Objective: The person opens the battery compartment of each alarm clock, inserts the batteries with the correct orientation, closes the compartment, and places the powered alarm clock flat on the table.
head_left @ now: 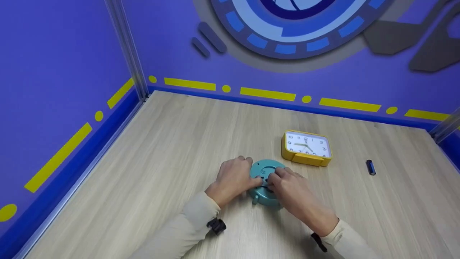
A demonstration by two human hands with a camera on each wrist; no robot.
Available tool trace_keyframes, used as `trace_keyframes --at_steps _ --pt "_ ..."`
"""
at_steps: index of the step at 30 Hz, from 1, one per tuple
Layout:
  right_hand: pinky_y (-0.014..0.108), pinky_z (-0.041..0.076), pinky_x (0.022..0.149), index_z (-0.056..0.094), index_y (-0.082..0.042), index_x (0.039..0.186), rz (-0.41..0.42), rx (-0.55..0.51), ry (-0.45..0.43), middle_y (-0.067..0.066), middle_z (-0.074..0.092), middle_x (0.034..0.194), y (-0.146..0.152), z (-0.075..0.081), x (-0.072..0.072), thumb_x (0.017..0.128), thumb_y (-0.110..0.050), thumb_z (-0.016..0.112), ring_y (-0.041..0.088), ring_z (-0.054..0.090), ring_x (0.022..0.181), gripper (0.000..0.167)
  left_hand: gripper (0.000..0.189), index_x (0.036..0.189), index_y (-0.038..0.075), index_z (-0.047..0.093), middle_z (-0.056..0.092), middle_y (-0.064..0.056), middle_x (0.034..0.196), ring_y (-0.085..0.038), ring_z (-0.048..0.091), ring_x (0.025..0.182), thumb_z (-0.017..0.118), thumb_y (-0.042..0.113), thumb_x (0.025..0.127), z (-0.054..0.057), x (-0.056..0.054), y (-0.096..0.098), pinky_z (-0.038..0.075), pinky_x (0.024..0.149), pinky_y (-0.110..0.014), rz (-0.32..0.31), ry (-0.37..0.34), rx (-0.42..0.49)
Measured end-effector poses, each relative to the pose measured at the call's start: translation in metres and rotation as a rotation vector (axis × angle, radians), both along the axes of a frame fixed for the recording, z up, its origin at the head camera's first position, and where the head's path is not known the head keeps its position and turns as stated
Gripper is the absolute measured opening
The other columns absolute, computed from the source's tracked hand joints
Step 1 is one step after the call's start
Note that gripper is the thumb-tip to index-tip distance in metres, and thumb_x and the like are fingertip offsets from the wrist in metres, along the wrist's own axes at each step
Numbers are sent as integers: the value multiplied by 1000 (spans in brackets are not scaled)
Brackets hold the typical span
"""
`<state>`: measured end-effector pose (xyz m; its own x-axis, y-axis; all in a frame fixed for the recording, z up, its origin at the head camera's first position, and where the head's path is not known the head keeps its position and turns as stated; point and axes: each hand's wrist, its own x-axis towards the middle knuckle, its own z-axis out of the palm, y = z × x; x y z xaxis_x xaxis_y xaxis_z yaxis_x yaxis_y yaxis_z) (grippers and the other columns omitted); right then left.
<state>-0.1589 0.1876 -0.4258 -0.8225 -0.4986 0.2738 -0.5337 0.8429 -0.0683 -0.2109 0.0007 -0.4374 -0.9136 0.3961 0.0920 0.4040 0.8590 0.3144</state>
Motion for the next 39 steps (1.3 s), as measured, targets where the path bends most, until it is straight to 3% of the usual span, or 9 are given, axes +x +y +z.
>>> trace_keyframes --at_steps 16,21,26,31,39 --pt "35 54 70 75 -6 93 32 -62 6 -1 55 80 3 -3 -4 88 -1 84 17 54 77 11 36 101 8 68 52 1 78 -13 49 69 75 42 90 0 0 -1 44 60 -30 0 9 9" --pt "34 53 69 75 -4 97 26 -130 -51 0 55 85 10 1 -5 91 -4 83 17 53 78 10 35 100 9 67 51 1 77 -13 48 68 75 41 90 -1 0 -1 42 59 -29 -5 13 11" --pt "41 50 78 62 6 119 -142 -117 -152 11 52 99 18 8 -5 96 -24 81 27 51 89 42 34 97 9 67 50 2 77 -13 47 68 75 41 89 -2 0 -1 43 58 -30 -11 36 12" --pt "55 52 91 49 13 138 -304 -54 -308 25 53 117 23 8 -8 98 -46 75 38 52 103 75 36 99 8 68 51 2 77 -13 48 68 76 41 88 -2 0 -1 45 59 -30 -8 33 15" --pt "62 49 98 44 16 143 -382 6 -428 35 52 130 25 0 -15 98 -70 58 44 53 111 98 38 102 6 70 54 1 79 -13 49 69 76 42 89 -3 -1 -1 47 61 -32 -9 36 16"
